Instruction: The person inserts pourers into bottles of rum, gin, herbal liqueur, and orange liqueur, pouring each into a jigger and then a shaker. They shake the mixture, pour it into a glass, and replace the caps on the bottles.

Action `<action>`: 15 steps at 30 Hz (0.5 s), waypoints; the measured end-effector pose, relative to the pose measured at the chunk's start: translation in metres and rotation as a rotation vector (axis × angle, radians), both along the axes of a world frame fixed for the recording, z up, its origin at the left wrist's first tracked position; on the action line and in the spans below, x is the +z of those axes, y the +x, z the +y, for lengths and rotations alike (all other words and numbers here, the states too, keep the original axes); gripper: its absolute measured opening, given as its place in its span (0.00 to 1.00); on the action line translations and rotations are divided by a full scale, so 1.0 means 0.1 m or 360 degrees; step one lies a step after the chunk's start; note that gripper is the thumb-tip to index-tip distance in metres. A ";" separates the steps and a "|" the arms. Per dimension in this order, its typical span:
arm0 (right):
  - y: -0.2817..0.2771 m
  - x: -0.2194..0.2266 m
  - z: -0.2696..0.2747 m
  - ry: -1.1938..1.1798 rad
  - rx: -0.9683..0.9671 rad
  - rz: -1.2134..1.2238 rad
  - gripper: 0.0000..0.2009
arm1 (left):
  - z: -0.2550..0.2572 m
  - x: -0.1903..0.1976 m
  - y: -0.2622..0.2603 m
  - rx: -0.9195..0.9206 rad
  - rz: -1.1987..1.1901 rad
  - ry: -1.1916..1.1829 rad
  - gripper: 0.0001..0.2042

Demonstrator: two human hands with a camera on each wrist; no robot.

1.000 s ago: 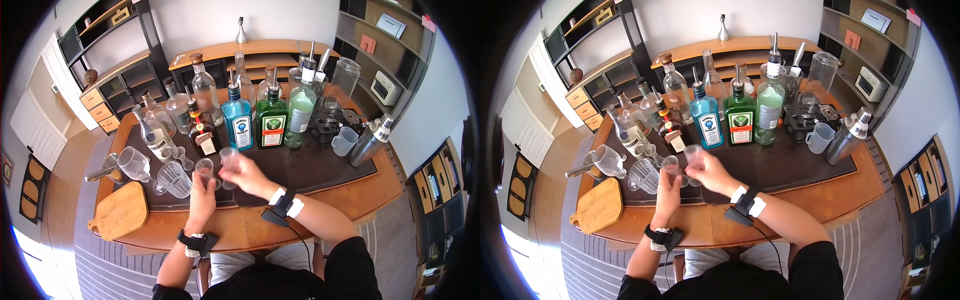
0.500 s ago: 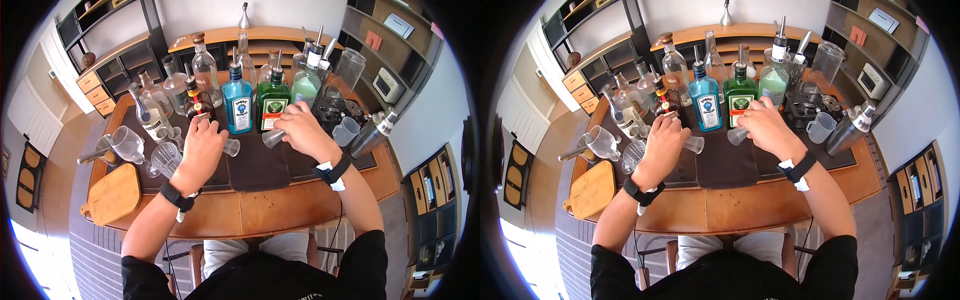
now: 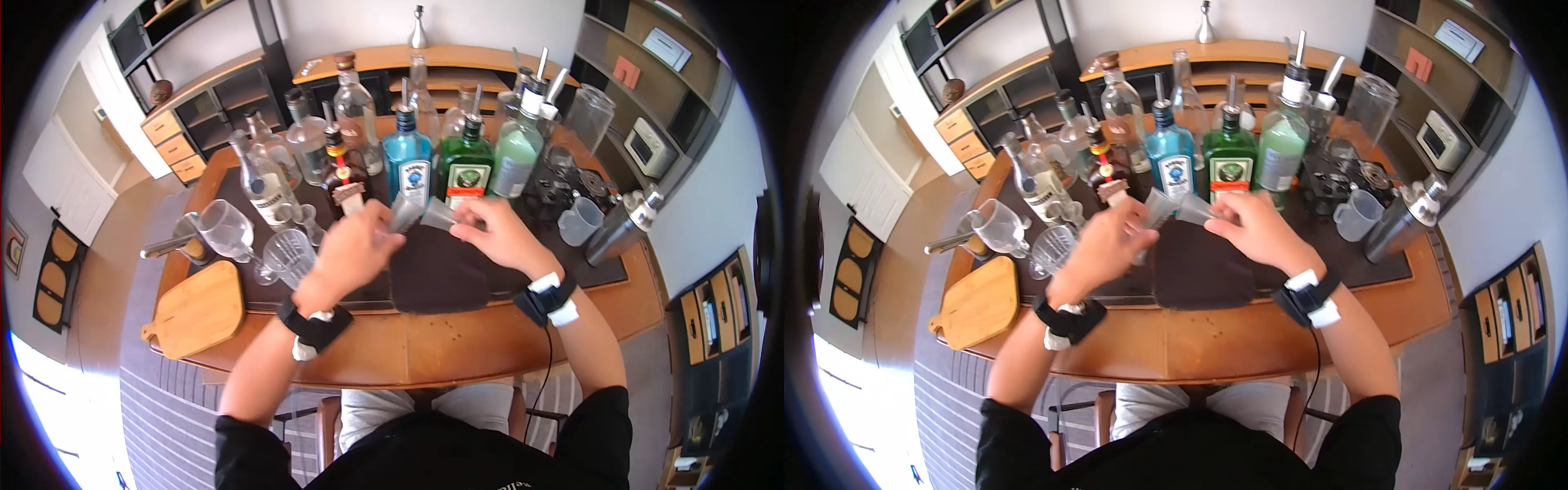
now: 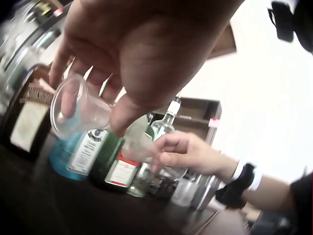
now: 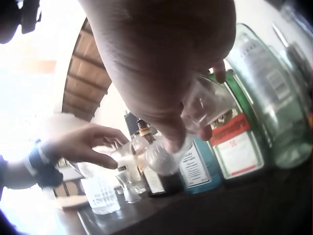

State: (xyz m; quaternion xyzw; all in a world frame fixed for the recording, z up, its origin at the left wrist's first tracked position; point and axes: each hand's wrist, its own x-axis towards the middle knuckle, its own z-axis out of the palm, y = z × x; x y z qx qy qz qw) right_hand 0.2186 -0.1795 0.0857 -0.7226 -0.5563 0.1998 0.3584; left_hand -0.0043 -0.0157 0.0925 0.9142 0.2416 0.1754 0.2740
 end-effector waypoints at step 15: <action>-0.69 -0.92 0.66 0.0446 0.0476 0.1496 0.21 | -0.15 -0.57 -0.34 0.0484 -0.0598 -0.0214 0.20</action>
